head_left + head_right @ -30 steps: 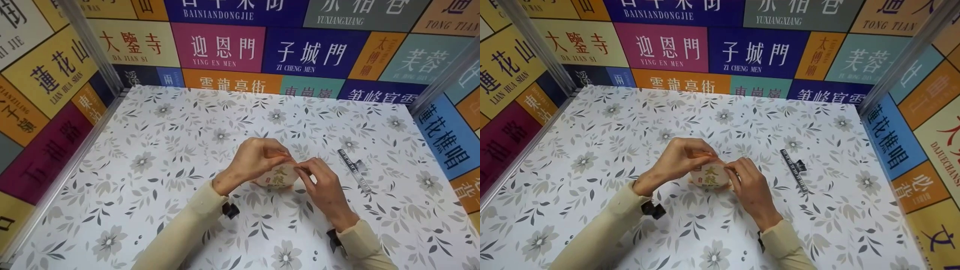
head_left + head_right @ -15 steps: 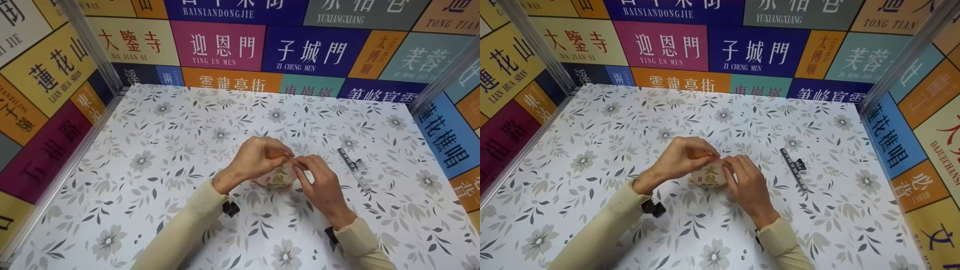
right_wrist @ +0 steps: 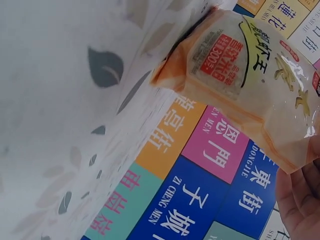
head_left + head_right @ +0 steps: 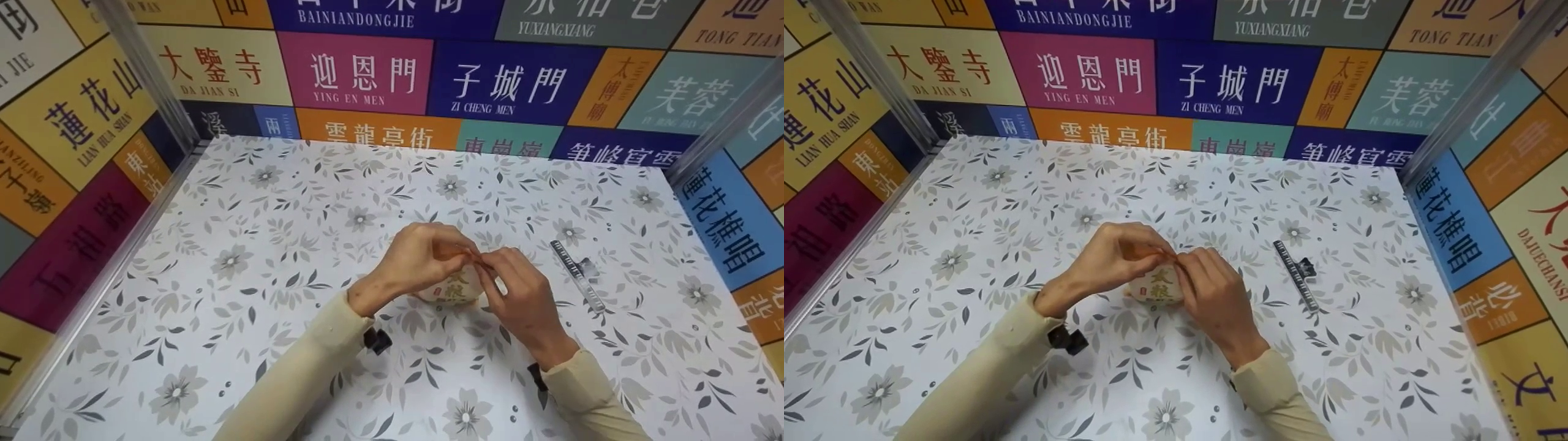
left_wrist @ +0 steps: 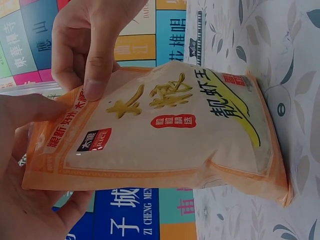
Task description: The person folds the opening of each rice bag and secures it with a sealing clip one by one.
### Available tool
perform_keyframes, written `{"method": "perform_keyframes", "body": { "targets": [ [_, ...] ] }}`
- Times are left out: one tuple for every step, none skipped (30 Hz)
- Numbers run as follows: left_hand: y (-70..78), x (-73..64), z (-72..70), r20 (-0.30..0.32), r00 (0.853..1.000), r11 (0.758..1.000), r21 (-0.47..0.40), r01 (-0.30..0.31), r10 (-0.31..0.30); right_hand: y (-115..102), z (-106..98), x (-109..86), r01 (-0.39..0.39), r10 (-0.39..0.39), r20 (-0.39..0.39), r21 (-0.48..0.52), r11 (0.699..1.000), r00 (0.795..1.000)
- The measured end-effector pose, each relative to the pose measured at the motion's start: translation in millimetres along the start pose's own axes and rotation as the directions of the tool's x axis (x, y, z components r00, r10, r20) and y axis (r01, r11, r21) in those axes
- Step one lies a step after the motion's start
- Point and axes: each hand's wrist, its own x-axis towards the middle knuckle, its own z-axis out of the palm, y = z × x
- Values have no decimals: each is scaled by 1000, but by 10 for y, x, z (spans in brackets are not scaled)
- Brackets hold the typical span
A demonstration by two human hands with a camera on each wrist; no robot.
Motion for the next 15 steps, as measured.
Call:
{"method": "perform_keyframes", "body": {
  "targets": [
    [-1,-1,2,-2,1000,1000,-2,0,0,0,-5,-4,5,-5,5,-3,1000,1000],
    [-1,-3,4,-3,1000,1000,-5,2,-2,1,-9,-9,8,-8,10,-5,1000,1000],
    [-3,-3,7,-5,1000,1000,-7,2,-2,3,-13,-12,13,-13,13,-8,1000,1000],
    [-6,-4,10,-6,1000,1000,-7,2,-2,4,-18,-14,21,-21,19,-19,1000,1000],
    [-9,-4,13,-8,1000,1000,-7,2,-2,6,-22,-17,28,-28,24,-27,999,999],
    [-11,-4,16,-10,1000,1000,-6,0,0,9,-26,-19,38,-37,28,-39,999,999],
    [-14,-4,19,-12,1000,1000,-5,-3,3,14,-30,-20,48,-47,31,-49,998,998],
    [-15,-3,20,-13,1000,1000,-4,-8,7,18,-36,-22,58,-56,36,-61,996,998],
    [-18,-1,22,-15,1000,1000,-2,-14,14,23,-42,-24,68,-65,41,-72,995,997],
    [-20,-1,23,-16,1000,1000,-2,-18,18,26,-49,-26,76,-72,49,-83,994,996],
    [-21,0,24,-17,1000,1000,-3,-22,22,28,-56,-29,82,-77,55,-90,993,995],
    [-22,0,24,-18,999,1000,-6,-27,27,31,-62,-32,88,-82,61,-96,992,995],
    [-23,-1,22,-18,999,1000,-7,-29,29,34,-67,-36,93,-87,67,-101,991,994],
    [-22,-2,21,-17,999,1000,-8,-27,27,36,-72,-40,99,-91,72,-104,990,993],
    [-22,-4,20,-17,1000,1000,-10,-25,24,38,-76,-45,102,-95,76,-105,989,993]
  ]
}}
